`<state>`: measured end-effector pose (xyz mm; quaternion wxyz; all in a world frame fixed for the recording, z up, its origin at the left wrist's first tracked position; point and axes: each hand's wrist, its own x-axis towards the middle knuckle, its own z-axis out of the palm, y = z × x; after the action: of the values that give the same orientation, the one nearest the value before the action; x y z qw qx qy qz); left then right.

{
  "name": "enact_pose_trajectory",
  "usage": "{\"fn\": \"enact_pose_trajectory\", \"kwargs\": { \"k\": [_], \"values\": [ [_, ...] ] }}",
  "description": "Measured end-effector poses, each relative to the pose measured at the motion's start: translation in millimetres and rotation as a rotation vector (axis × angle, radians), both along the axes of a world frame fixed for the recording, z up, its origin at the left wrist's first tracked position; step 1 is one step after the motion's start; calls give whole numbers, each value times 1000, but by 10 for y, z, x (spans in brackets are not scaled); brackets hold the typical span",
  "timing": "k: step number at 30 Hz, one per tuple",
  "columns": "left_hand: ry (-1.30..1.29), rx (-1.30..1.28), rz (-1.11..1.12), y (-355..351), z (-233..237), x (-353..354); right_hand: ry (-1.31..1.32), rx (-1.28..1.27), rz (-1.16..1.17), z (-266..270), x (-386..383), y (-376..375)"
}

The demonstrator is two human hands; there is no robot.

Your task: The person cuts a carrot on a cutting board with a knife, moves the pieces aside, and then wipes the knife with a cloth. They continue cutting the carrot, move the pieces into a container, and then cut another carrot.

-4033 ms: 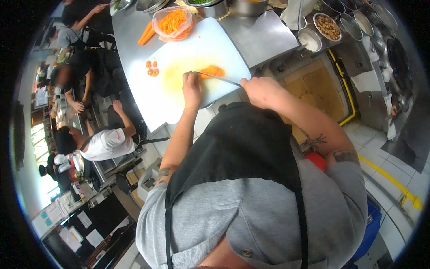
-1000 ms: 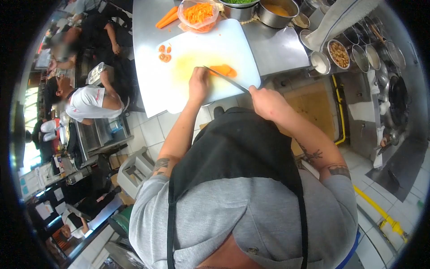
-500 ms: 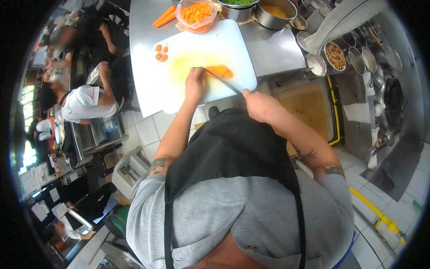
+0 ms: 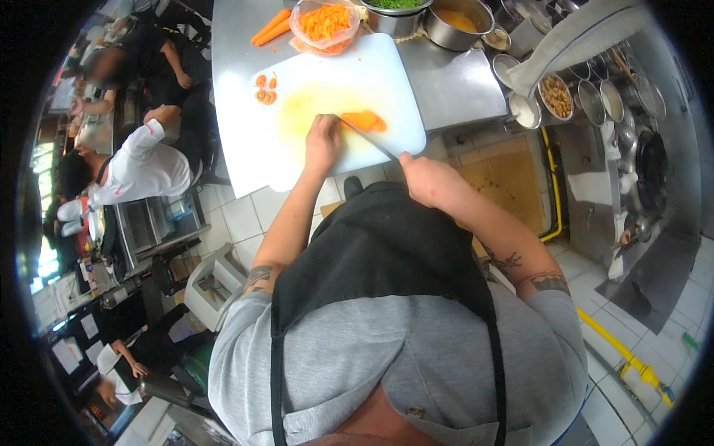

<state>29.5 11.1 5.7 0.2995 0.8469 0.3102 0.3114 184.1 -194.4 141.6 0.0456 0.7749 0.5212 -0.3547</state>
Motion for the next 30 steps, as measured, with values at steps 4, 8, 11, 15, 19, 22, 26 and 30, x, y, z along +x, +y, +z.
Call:
{"fn": "enact_pose_trajectory", "kwargs": {
  "k": [4, 8, 11, 15, 19, 22, 26, 30],
  "values": [
    [18, -3, -13, 18, -1, -13, 10, -73, 14, -88, 38, 73],
    [31, 25, -26, -9, 46, -2, 32, -42, 39, -324, 155, 43],
    [127, 33, -70, 38, 38, 2, 22, -28, 47, -362, 174, 26],
    [169, 2, -85, 44, 93, -23, 24, -23, 37, -329, 190, 5],
    [42, 35, -53, 41, 45, -7, -1, 41, 40, -240, 239, -42],
    [46, -33, -29, 29, 56, -19, -10, 67, 28, -118, 275, -57],
    [17, -32, -5, 31, 37, -38, 15, 139, 15, -216, 367, -96],
    [0, -22, 9, 30, 7, -47, 81, 248, -88, -242, 414, -112]
  ]
}}
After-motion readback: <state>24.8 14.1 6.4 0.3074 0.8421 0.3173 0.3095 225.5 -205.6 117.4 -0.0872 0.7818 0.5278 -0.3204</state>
